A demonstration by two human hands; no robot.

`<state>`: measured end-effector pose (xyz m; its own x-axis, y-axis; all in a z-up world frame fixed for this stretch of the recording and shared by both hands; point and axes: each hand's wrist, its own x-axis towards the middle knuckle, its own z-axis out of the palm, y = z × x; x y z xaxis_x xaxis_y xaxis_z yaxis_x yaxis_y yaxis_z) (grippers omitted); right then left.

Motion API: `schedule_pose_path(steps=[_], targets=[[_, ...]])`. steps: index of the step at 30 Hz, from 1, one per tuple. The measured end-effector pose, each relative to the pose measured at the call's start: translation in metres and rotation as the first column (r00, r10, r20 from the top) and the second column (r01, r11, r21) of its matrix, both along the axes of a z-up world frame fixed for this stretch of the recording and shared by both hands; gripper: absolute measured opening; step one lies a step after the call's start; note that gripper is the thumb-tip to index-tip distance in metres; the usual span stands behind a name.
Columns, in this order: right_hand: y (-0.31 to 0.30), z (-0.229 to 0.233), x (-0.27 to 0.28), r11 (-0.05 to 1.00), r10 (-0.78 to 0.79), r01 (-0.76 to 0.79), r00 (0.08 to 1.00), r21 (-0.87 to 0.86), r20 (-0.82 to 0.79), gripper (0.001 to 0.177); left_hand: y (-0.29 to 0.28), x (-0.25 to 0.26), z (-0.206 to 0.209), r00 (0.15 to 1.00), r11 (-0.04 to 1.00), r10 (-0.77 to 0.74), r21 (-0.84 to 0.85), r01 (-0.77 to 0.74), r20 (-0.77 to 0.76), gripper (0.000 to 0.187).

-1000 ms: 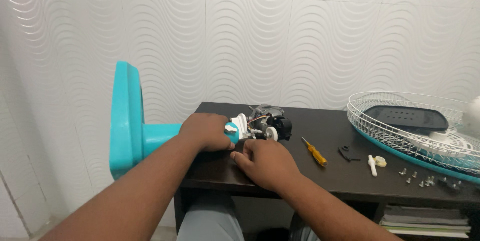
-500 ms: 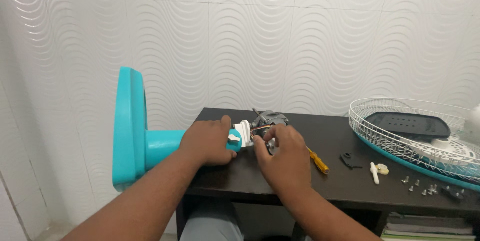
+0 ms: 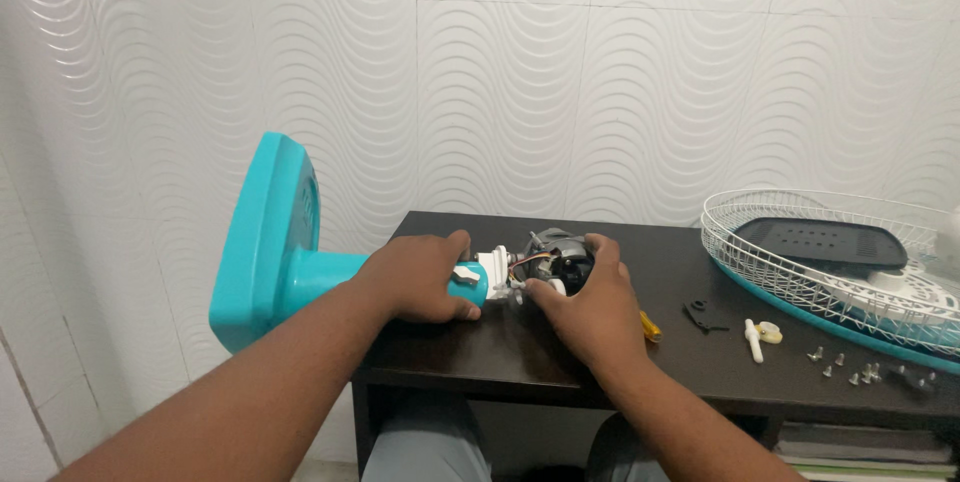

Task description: The person assembles a teal electric fan by attaching the motor to the stand and securing it with screws. They use a screwdriver to tighten the screws and then attach a white plastic component to the motor shaft.

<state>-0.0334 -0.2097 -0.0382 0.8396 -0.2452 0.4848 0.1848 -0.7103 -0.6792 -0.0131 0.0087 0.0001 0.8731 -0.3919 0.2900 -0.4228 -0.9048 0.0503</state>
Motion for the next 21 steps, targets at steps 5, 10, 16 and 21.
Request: schedule_pose_path(steps=[5, 10, 16, 21], targets=[[-0.001, 0.001, -0.005, 0.999, -0.01, 0.01, 1.0, -0.033, 0.014, 0.083, -0.002, 0.002, 0.0, 1.0, 0.998, -0.002, -0.059, 0.002, -0.004, 0.076], [0.001, 0.002, -0.007, 0.999, -0.003, 0.004, 1.0, -0.05, 0.025, 0.082, 0.0, -0.014, -0.013, 0.989, 0.994, 0.009, -0.109, 0.007, 0.149, 0.069], [0.001, 0.001, -0.007, 0.999, -0.021, 0.02, 1.0, -0.046, -0.012, 0.082, 0.02, -0.074, -0.036, 0.762, 0.945, 0.061, -0.284, 0.165, 0.645, 0.053], [0.002, 0.004, -0.01, 0.997, -0.029, 0.029, 1.0, -0.073, -0.006, 0.084, 0.042, -0.118, -0.06, 0.442, 0.82, 0.558, -0.549, -0.162, 0.702, 0.06]])
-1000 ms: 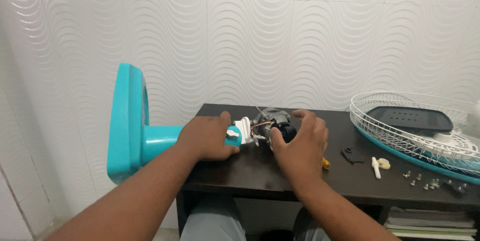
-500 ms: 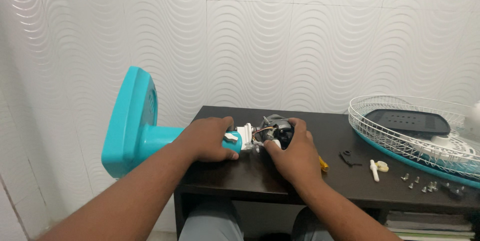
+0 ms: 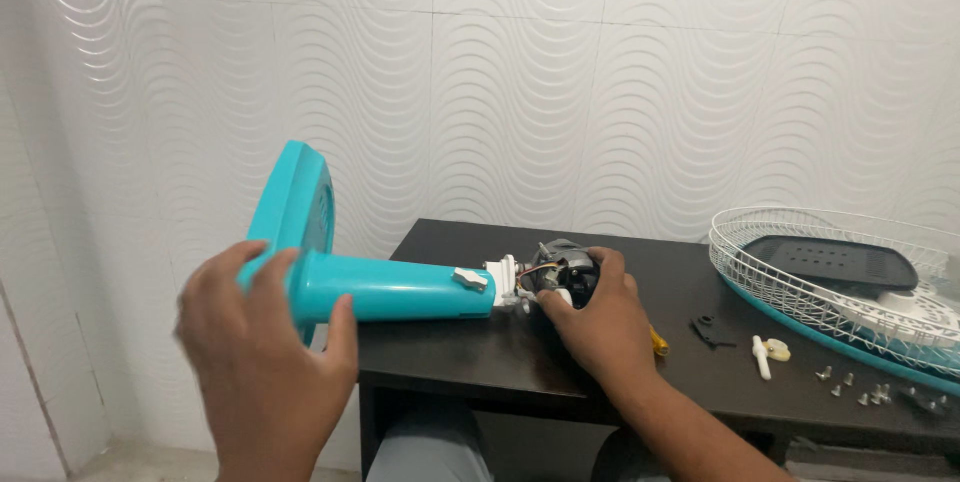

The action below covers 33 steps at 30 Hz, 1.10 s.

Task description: The person assembles a teal electric fan by attaching the motor to the stand and securing it with screws. They use a screwdriver to tighten the screws and then attach a white plastic component to the motor shaft.

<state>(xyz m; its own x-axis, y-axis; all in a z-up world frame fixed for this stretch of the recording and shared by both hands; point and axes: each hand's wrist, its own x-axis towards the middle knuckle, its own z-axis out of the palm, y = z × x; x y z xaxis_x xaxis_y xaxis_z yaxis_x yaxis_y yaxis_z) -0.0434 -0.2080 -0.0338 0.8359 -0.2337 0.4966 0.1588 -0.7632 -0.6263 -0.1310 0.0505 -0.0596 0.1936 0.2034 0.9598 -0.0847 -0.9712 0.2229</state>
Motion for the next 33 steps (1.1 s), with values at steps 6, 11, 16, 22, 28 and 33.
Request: schedule_pose_path(steps=[6, 11, 16, 22, 28, 33], targets=[[0.003, 0.009, -0.007, 0.999, -0.014, 0.016, 0.995, 0.028, -0.098, 0.089, 0.02, 0.017, -0.015, 0.941, 0.875, 0.033, -0.445, -0.19, -0.336, 0.086], [0.004, 0.009, -0.016, 0.998, -0.063, 0.063, 0.997, -0.012, -0.053, 0.092, 0.036, 0.025, -0.007, 0.944, 0.887, -0.073, -0.453, -0.086, -0.322, 0.047], [0.002, 0.014, -0.027, 0.995, -0.098, 0.099, 0.975, -0.003, -0.202, 0.097, 0.035, 0.034, 0.015, 0.959, 0.907, -0.07, -0.419, -0.053, -0.273, 0.04], [0.002, 0.016, -0.041, 0.994, -0.059, 0.073, 0.985, 0.082, -0.161, 0.107, 0.033, 0.06, 0.041, 0.984, 0.931, -0.104, -0.362, 0.045, -0.146, 0.034], [-0.004, 0.01, -0.054, 0.999, 0.008, -0.001, 0.989, 0.047, -0.145, 0.122, 0.036, 0.094, 0.064, 0.983, 0.931, -0.128, -0.359, 0.073, -0.132, 0.033], [-0.011, -0.002, -0.065, 0.998, -0.056, 0.057, 0.993, 0.007, -0.101, 0.104, 0.037, 0.11, 0.075, 0.982, 0.943, -0.15, -0.316, 0.107, -0.115, 0.035]])
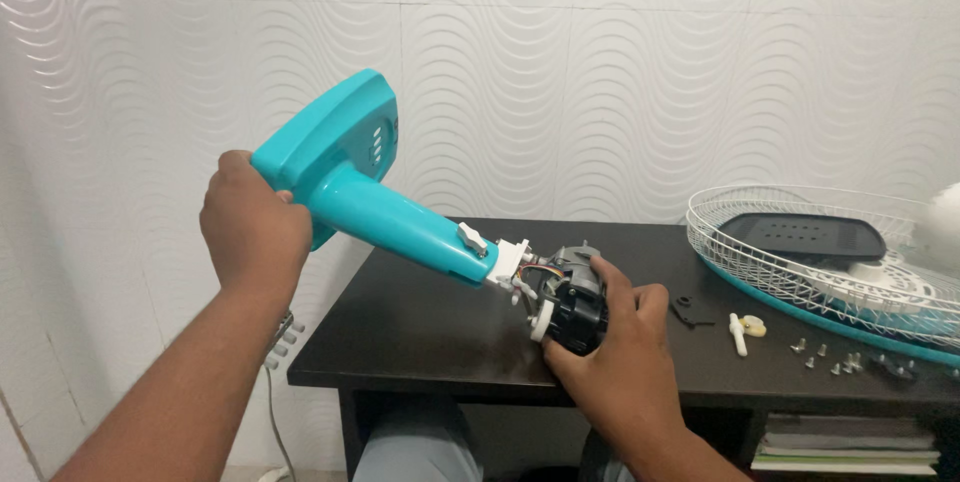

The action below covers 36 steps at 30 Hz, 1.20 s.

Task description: The person assembles a teal electric fan by attaching the motor to the stand and securing it with screws. They use a screwdriver to tighten the screws and then attach a white plastic component to the motor shaft.

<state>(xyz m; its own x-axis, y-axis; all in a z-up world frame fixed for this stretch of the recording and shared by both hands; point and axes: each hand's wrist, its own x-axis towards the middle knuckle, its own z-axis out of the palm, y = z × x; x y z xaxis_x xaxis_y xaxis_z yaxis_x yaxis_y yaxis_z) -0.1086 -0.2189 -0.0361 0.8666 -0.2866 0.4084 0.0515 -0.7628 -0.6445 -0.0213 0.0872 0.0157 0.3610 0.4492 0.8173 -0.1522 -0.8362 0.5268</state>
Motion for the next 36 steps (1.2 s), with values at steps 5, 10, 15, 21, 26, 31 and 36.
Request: schedule_pose_path(steps=[5, 10, 15, 21, 26, 31, 36], targets=[[-0.007, -0.016, -0.007, 0.999, -0.006, 0.017, 0.975, -0.046, 0.222, 0.1, -0.002, 0.011, 0.006, 0.999, 0.999, -0.024, -0.041, 0.023, -0.045, 0.039], [-0.017, -0.035, -0.008, 0.998, 0.018, 0.009, 0.919, -0.066, 0.393, 0.099, -0.009, 0.028, 0.016, 0.998, 0.999, -0.052, -0.013, 0.052, -0.022, 0.038], [-0.018, -0.052, -0.012, 0.999, 0.025, -0.001, 0.849, -0.047, 0.528, 0.094, -0.015, 0.049, 0.026, 0.993, 0.994, -0.111, 0.009, 0.112, -0.045, 0.041], [-0.02, -0.06, -0.016, 0.998, 0.025, 0.012, 0.813, -0.059, 0.581, 0.089, -0.023, 0.078, 0.028, 0.975, 0.982, -0.178, 0.046, 0.186, -0.13, 0.039], [-0.023, -0.061, -0.017, 0.982, 0.055, 0.074, 0.765, -0.172, 0.642, 0.084, -0.021, 0.102, 0.018, 0.96, 0.968, -0.185, 0.131, 0.215, -0.21, 0.037], [-0.026, -0.056, -0.014, 0.964, 0.098, 0.083, 0.775, -0.254, 0.625, 0.09, -0.017, 0.134, 0.01, 0.925, 0.957, -0.233, 0.096, 0.272, -0.299, 0.034], [-0.029, -0.052, -0.014, 0.959, 0.137, 0.061, 0.755, -0.276, 0.642, 0.087, -0.011, 0.157, -0.001, 0.883, 0.923, -0.273, 0.153, 0.352, -0.382, 0.037]])
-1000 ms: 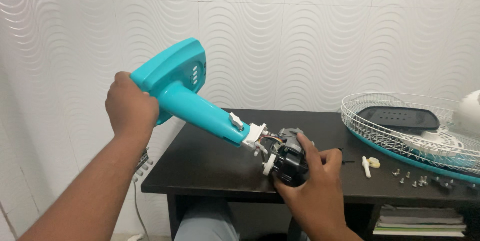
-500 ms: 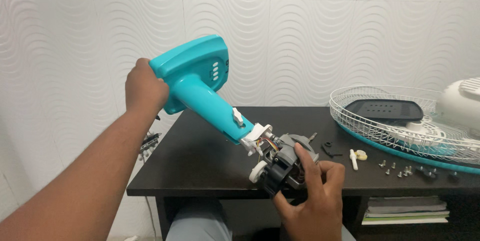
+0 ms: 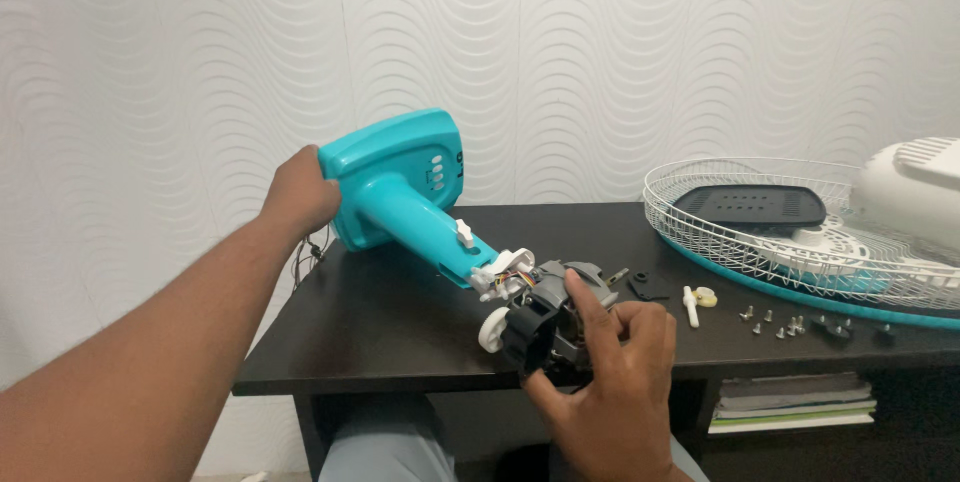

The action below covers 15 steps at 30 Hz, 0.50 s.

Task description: The person assembles a teal electric fan by attaching the motor to the stand and securing it with screws. They use a screwdriver to tighten the screws and then attach a white plastic component to the motor shaft.

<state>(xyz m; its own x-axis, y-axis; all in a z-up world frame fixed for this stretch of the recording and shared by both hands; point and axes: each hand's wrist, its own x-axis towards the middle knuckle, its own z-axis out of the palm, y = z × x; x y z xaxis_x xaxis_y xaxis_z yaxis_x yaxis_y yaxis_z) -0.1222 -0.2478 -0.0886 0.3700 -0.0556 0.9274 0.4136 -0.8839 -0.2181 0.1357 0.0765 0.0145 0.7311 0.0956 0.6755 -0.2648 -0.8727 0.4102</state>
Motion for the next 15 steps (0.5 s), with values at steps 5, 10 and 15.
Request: schedule_pose_path(steps=[5, 10, 15], targets=[[0.001, 0.0, -0.003, 1.0, 0.006, -0.006, 1.0, -0.01, -0.002, 0.092, 0.0, 0.0, -0.012, 0.997, 0.998, -0.066, -0.019, 0.065, -0.046, 0.082], [0.005, 0.007, -0.001, 1.0, 0.004, -0.004, 1.0, 0.008, -0.022, 0.091, -0.043, -0.046, -0.026, 0.996, 0.987, -0.075, 0.14, 0.082, -0.052, 0.099], [0.012, 0.01, 0.002, 1.0, 0.005, -0.005, 0.998, 0.008, -0.058, 0.093, -0.111, -0.144, -0.073, 0.876, 0.875, -0.481, -0.073, 0.479, -0.02, 0.085]])
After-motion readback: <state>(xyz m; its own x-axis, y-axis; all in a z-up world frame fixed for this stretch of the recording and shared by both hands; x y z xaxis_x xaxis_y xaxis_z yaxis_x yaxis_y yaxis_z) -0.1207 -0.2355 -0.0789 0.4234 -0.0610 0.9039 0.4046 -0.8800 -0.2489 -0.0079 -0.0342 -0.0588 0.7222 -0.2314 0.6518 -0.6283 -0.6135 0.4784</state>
